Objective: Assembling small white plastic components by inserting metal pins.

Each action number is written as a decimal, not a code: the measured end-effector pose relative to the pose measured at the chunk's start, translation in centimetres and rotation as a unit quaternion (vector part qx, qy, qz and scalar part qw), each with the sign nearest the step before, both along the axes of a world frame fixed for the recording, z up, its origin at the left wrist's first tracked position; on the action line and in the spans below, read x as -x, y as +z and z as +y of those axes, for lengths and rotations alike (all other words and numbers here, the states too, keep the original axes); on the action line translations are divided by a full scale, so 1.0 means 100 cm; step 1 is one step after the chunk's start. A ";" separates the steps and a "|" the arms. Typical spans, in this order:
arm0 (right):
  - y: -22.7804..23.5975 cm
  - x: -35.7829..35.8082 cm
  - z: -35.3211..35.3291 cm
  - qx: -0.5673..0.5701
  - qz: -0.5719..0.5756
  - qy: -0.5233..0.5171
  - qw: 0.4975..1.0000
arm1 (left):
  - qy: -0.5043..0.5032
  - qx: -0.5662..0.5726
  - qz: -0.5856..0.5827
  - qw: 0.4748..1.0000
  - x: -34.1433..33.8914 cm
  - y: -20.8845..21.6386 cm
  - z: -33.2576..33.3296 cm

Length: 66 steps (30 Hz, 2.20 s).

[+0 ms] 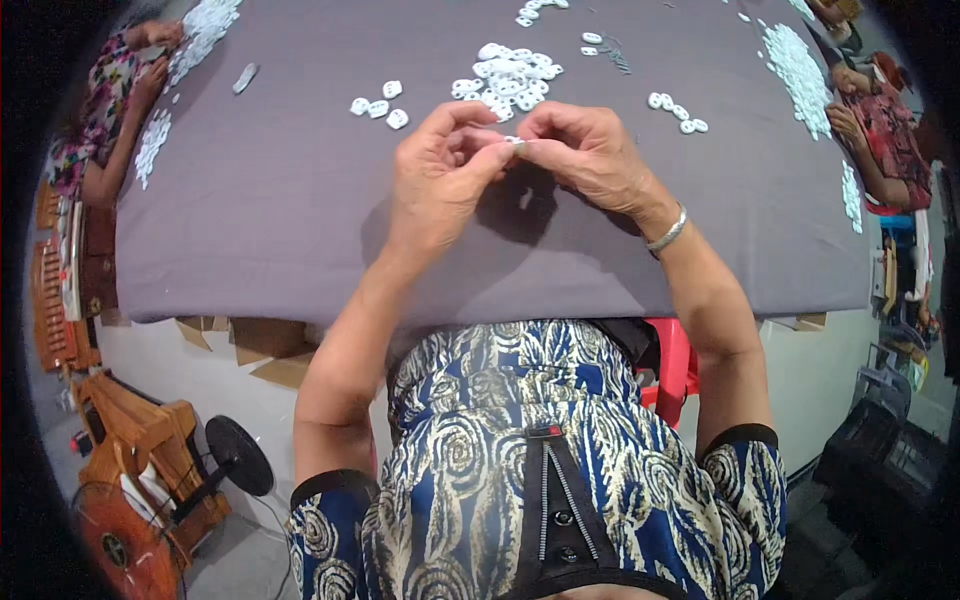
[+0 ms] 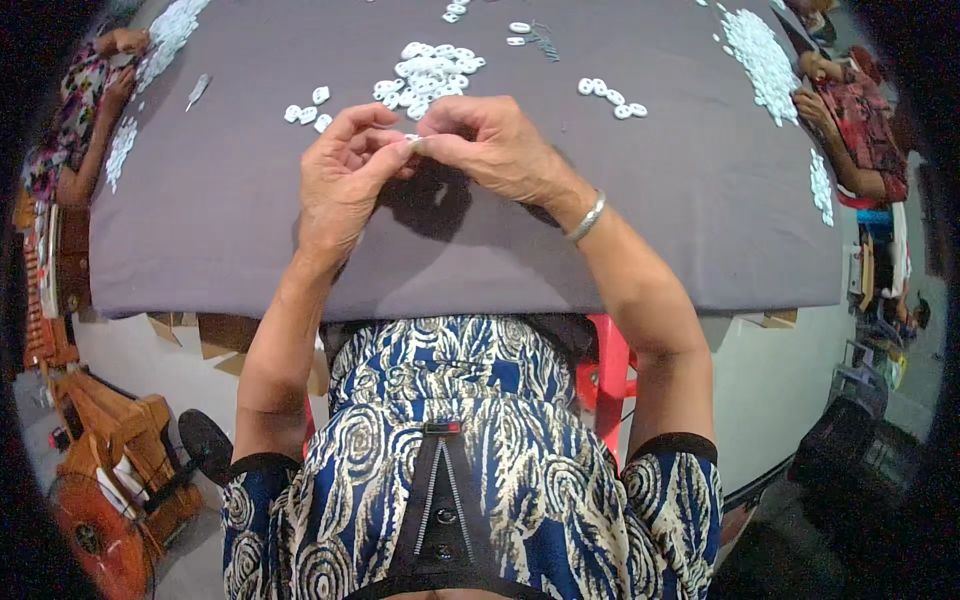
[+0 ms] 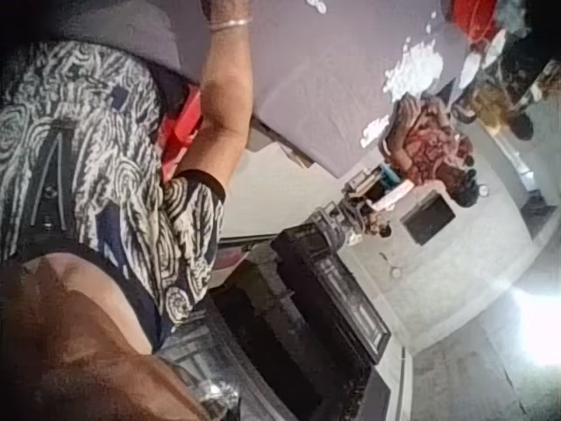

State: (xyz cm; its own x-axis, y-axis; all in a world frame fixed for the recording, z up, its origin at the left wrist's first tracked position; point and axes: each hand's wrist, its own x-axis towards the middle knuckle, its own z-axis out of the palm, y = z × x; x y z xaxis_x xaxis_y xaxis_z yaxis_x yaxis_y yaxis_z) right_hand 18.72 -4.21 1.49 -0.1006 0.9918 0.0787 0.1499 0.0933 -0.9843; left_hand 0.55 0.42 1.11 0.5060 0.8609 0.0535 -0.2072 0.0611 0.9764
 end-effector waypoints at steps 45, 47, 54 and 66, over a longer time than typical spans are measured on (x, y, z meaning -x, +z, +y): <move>-0.007 0.021 0.014 0.097 0.224 -0.132 0.961 | 0.069 0.024 -0.066 0.995 -0.009 -0.018 -0.005; -0.007 0.021 0.014 0.096 0.240 -0.132 0.957 | 0.070 0.021 -0.061 0.995 -0.009 -0.019 -0.005; -0.008 0.023 0.013 0.082 0.200 -0.132 0.967 | 0.073 0.011 -0.054 0.996 -0.010 -0.021 -0.004; -0.013 0.019 0.013 0.057 0.134 -0.131 0.981 | 0.078 0.009 -0.048 0.996 -0.011 -0.019 -0.004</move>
